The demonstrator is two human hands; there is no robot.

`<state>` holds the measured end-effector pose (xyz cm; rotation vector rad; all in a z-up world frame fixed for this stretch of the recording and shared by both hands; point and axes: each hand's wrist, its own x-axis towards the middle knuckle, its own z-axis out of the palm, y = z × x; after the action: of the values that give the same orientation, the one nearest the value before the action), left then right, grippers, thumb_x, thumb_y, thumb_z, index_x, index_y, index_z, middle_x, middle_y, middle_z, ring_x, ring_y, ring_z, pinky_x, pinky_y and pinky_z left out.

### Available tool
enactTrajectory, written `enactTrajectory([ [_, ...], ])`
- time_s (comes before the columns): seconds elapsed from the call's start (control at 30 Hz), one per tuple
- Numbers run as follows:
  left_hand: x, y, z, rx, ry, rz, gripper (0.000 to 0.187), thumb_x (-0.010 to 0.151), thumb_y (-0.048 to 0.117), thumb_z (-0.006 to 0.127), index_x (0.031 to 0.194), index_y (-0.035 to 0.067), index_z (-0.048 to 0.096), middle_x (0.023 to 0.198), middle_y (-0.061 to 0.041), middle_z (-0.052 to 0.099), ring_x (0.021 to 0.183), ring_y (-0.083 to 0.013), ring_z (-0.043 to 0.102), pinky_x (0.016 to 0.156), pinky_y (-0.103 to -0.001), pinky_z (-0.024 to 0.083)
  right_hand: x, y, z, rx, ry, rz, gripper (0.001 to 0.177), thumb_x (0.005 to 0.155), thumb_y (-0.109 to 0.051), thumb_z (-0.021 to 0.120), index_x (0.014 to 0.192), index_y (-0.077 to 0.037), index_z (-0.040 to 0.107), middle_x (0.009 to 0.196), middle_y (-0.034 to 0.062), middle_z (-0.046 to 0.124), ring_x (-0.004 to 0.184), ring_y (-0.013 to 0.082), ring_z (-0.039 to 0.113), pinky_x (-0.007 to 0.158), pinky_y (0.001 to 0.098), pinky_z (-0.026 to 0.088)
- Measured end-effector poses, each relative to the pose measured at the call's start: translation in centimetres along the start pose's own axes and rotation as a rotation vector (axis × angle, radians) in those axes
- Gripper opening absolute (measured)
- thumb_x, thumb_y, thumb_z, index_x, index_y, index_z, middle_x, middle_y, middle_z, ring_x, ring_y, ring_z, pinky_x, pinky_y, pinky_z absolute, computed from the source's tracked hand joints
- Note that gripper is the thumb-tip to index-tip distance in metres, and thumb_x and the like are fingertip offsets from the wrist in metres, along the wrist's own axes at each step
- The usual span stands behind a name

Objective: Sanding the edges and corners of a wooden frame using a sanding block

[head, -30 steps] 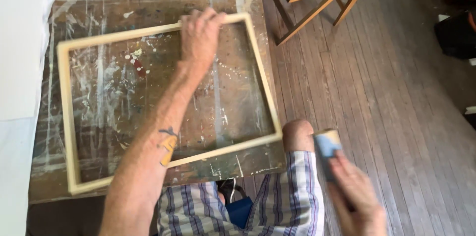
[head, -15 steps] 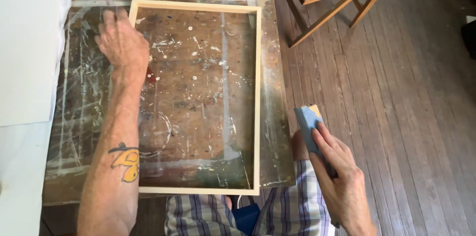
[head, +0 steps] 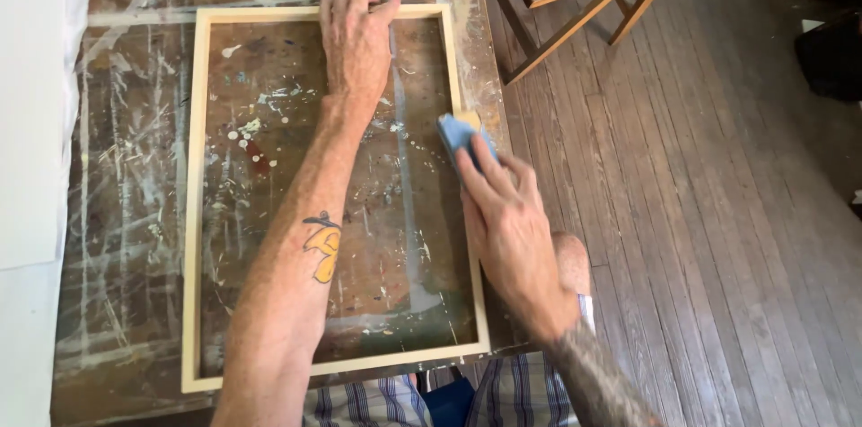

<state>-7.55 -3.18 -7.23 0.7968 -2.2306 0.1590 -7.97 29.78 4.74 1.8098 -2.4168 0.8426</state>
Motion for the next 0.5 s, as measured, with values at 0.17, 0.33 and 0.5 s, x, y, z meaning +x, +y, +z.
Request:
enactTrajectory([
  [0.17, 0.7, 0.2, 0.4, -0.125, 0.000, 0.030, 0.030, 0.095, 0.009, 0.076, 0.124, 0.016, 0.077, 0.114, -0.005, 0.069, 0.101, -0.0266, 0.062, 0.105, -0.061, 0.039, 3.2, 0.9, 1.1, -0.041, 0.013, -0.030, 0.042, 0.104, -0.011, 0.058, 0.145, -0.007, 0.056, 0.155, 0.0096, 0.052, 0.119, 0.0370, 0.049, 0.108, 0.0451, 0.047],
  [0.33, 1.2, 1.1, 1.2, -0.152, 0.078, 0.014, 0.021, 0.090, 0.025, 0.084, 0.110, 0.020, 0.082, 0.094, 0.003, 0.070, 0.086, -0.0207, 0.062, 0.082, -0.043, 0.049, -0.9, -2.5, -1.6, -0.053, -0.124, 0.007, 0.043, 0.103, -0.012, 0.054, 0.145, -0.001, 0.051, 0.156, 0.0208, 0.049, 0.122, 0.0423, 0.045, 0.104, 0.0501, 0.046],
  [0.5, 1.4, 1.3, 1.1, -0.209, 0.060, -0.039, 0.026, 0.085, 0.025, 0.085, 0.110, 0.021, 0.082, 0.095, 0.004, 0.071, 0.087, -0.0212, 0.062, 0.089, -0.045, 0.047, -1.7, -3.1, -1.0, -0.016, -0.195, 0.113, 0.048, 0.103, -0.010, 0.049, 0.149, -0.002, 0.047, 0.164, 0.0212, 0.039, 0.153, 0.0466, 0.032, 0.091, 0.0558, 0.040],
])
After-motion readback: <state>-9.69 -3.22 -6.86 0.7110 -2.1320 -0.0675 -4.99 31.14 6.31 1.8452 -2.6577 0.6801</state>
